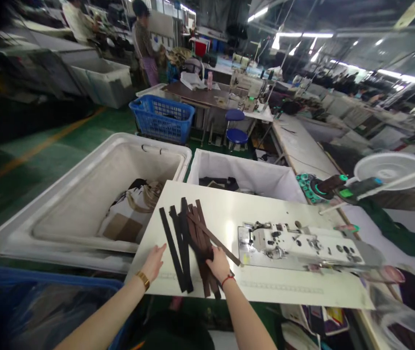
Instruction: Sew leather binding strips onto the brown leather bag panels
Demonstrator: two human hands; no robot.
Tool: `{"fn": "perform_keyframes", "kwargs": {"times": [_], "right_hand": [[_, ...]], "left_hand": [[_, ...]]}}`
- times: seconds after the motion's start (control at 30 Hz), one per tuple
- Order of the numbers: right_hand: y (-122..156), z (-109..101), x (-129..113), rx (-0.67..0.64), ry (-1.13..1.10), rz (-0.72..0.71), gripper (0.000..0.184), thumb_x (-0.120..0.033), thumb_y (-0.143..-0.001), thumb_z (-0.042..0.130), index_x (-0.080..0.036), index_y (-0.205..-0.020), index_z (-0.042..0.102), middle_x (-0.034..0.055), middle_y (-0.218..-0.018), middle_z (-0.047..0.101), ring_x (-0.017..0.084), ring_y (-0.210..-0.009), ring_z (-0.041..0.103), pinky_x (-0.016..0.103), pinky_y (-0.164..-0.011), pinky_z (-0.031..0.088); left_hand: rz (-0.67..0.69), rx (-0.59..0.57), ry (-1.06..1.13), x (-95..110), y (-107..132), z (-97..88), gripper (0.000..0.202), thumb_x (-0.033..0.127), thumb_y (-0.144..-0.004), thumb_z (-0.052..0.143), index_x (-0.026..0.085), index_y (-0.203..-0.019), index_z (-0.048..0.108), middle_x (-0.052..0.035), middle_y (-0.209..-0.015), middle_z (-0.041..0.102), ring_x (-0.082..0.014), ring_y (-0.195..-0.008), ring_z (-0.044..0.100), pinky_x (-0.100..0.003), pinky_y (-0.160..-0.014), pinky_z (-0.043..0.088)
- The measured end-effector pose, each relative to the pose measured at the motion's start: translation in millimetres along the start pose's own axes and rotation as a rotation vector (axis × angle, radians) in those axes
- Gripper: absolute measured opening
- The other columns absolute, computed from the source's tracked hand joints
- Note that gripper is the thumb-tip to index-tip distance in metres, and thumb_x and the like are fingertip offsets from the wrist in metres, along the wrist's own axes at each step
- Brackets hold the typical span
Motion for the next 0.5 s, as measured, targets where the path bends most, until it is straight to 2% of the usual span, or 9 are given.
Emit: {"fn": "perform_keyframes", "kwargs": {"times": [0.13, 0.23, 0.3, 0.37, 0.5], "right_hand": [[-23, -22, 30, 0.018, 0.038, 0.085, 0.066, -0.036, -0.081, 0.07, -0.022, -0.139, 0.04, 0.0126, -0.144, 0.038, 0.034, -0.127, 0.04, 0.053, -0.099, 0.039], [-34, -20, 33, 0.022, 0.046, 0.115, 0.081, -0.034, -0.067, 0.078, -0.023, -0.139, 0.042, 0.0137, -0.137, 0.044, 0.036, -0.123, 0.043, 0.049, -0.095, 0.041], [-33, -7, 19, 0.031, 0.037, 0.094, 0.081, -0.033, -0.065, 0.078, -0.025, -0.138, 0.044, 0.0123, -0.13, 0.048, 0.034, -0.118, 0.046, 0.044, -0.093, 0.042], [-29, 12, -6, 0.047, 0.024, 0.072, 0.077, -0.033, -0.067, 0.075, -0.027, -0.138, 0.044, 0.011, -0.127, 0.05, 0.032, -0.115, 0.047, 0.041, -0.092, 0.043], [-27, 47, -59, 0.098, -0.014, 0.123, 0.078, -0.027, -0.069, 0.071, -0.025, -0.14, 0.04, 0.014, -0.126, 0.048, 0.035, -0.114, 0.046, 0.045, -0.089, 0.044]], "left_hand": [[-0.059, 0.022, -0.096, -16, -4, -8.8, 0.039, 0.035, -0.092, 0.057, 0.017, -0.125, 0.052, -0.0108, -0.132, 0.052, -0.0269, -0.116, 0.054, -0.051, -0.097, 0.046], [-0.003, 0.01, -0.158, -21, -8, -2.1, 0.038, 0.036, -0.092, 0.057, 0.017, -0.124, 0.054, -0.0106, -0.132, 0.053, -0.0267, -0.117, 0.054, -0.051, -0.098, 0.045], [0.046, -0.004, -0.2, -23, -15, 7.3, 0.037, 0.036, -0.092, 0.057, 0.017, -0.123, 0.054, -0.0104, -0.13, 0.054, -0.0261, -0.116, 0.055, -0.051, -0.098, 0.045], [0.091, -0.014, -0.249, -25, -25, 17.1, 0.037, 0.036, -0.091, 0.057, 0.017, -0.123, 0.055, -0.0104, -0.13, 0.055, -0.0259, -0.115, 0.055, -0.051, -0.098, 0.045], [0.191, -0.032, -0.387, -27, -50, 28.1, 0.034, 0.035, -0.091, 0.058, 0.016, -0.12, 0.057, -0.0102, -0.131, 0.054, -0.0264, -0.118, 0.053, -0.051, -0.099, 0.044]]}}
Point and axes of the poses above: each hand's wrist, its own y-axis away from the middle knuckle, its own z-axis out of the palm, x = y × z, the point moved 4 cm from there along -y, towards the middle knuckle
